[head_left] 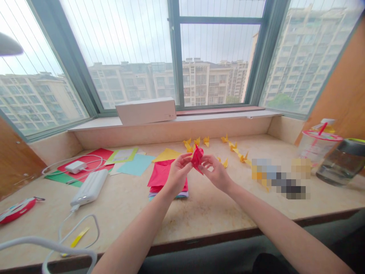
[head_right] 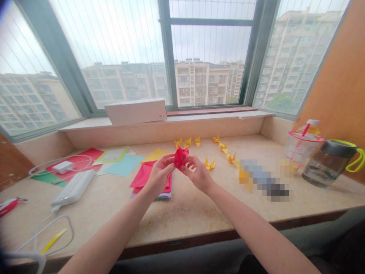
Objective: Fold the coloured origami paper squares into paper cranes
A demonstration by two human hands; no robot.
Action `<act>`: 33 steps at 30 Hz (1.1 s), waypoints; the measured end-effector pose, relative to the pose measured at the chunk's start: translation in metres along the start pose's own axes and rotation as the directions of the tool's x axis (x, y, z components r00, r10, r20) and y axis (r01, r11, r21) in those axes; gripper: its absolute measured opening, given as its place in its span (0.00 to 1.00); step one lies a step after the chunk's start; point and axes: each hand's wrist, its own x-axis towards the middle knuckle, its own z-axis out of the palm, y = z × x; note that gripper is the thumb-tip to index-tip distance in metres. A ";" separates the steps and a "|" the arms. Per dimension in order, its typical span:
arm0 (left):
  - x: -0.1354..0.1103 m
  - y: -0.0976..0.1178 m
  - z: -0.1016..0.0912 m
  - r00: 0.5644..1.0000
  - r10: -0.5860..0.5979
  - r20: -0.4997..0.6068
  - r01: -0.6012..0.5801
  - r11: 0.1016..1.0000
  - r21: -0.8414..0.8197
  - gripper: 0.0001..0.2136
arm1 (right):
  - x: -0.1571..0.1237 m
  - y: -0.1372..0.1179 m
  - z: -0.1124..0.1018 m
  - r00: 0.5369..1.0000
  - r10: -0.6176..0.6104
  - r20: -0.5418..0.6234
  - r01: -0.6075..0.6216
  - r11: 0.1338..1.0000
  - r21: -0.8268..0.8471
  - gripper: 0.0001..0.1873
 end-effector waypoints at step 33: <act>-0.003 -0.003 0.006 0.988 -0.151 -0.034 0.154 0.978 0.139 0.18 | 0.009 0.009 -0.012 0.956 0.198 -0.218 -0.147 0.962 0.230 0.14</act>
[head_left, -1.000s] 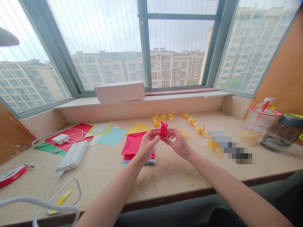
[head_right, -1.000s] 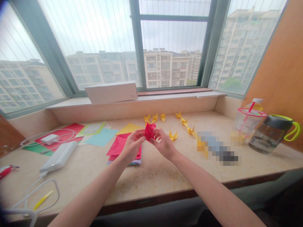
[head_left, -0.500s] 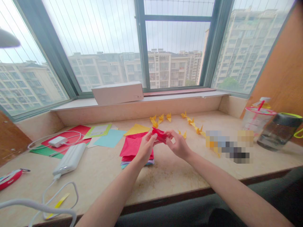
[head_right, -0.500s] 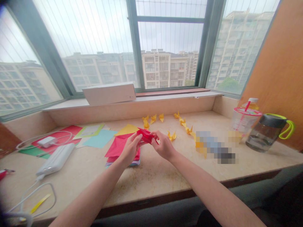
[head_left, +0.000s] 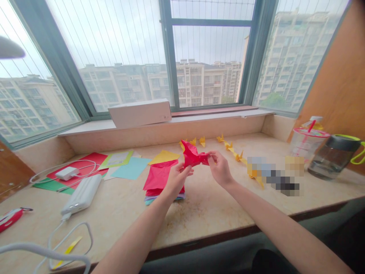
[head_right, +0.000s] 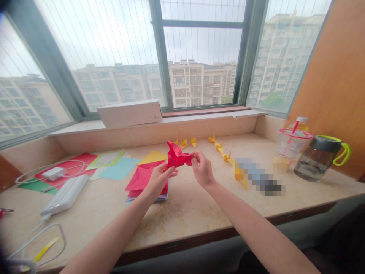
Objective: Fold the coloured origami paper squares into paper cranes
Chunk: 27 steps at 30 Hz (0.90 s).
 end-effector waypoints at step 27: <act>0.002 0.001 0.000 0.999 0.025 0.044 -0.013 0.965 -0.263 0.21 | 0.008 -0.008 -0.007 0.959 0.283 -0.008 -0.276 0.941 0.194 0.19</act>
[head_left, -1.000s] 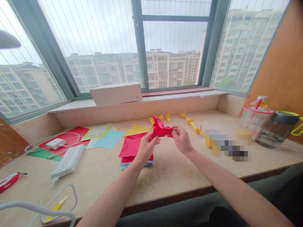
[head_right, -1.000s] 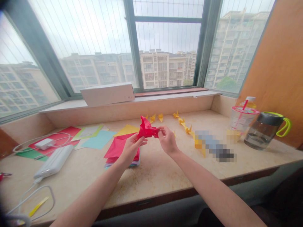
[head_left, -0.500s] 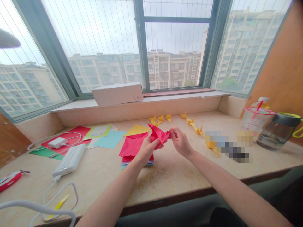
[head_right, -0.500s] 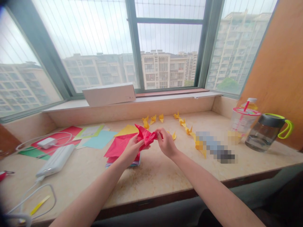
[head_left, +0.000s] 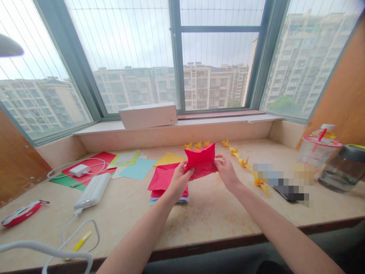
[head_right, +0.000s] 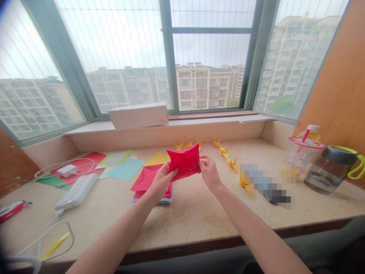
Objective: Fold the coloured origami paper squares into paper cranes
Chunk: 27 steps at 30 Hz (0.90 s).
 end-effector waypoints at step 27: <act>-0.044 0.066 -0.006 0.949 0.224 -0.223 -0.019 0.746 0.666 0.08 | -0.030 -0.013 0.007 0.931 -0.151 0.333 0.253 0.924 -0.286 0.11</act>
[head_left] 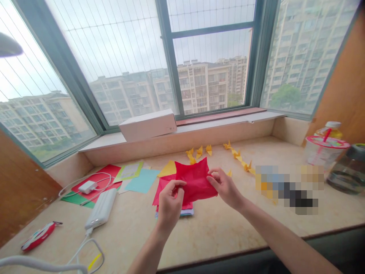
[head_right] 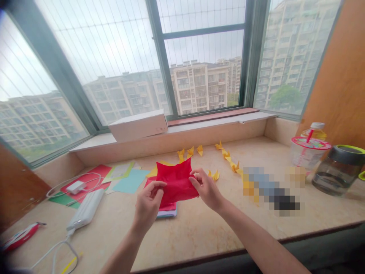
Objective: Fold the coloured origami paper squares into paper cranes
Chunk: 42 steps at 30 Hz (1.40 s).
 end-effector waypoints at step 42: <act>0.050 -0.087 -0.030 0.776 0.011 0.630 -0.494 0.632 0.597 0.21 | -0.022 -0.023 0.015 0.857 -0.012 0.515 0.176 0.946 -0.271 0.11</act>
